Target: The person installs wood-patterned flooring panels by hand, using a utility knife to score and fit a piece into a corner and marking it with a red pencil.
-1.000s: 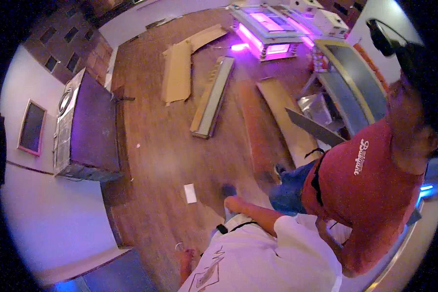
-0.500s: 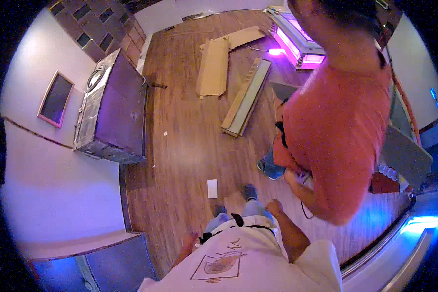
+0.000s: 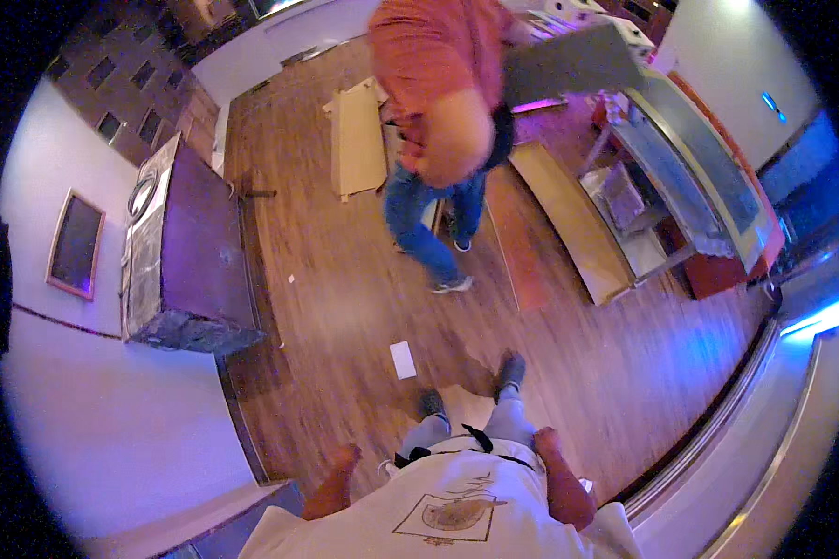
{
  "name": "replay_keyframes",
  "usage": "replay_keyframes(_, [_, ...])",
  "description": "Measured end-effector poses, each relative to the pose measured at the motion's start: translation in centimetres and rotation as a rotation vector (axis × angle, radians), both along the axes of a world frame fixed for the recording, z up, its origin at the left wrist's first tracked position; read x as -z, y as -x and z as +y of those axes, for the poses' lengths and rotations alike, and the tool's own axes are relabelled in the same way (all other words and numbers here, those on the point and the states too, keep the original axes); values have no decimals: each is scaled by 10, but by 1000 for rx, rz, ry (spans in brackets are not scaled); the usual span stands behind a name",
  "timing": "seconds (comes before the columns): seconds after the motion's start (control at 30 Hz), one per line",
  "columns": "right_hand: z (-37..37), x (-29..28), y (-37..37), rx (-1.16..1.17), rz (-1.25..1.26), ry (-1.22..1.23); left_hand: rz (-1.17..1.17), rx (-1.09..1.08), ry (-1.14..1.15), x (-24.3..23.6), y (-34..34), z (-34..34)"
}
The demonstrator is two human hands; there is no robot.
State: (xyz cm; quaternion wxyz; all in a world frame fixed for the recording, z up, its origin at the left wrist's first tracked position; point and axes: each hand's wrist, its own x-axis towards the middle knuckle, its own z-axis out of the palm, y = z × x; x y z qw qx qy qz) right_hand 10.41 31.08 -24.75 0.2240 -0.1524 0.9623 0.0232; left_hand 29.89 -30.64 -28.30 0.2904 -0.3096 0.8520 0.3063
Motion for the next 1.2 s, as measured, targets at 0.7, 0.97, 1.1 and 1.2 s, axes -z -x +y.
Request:
replay_keyframes(0.7, [204,-3,-94,1672,-325,1227,248,-49,-371,-98,188,272])
replay_keyframes(0.97, [299,61,-170,1435,-250,1103,21,332,-221,-81,158,348])
replay_keyframes(1.1, [352,83,-168,1642,-411,1139,-19,367,-221,-89,184,386])
replay_keyframes(1.2, [387,119,-166,853,-118,572,-38,419,-240,-85,238,417])
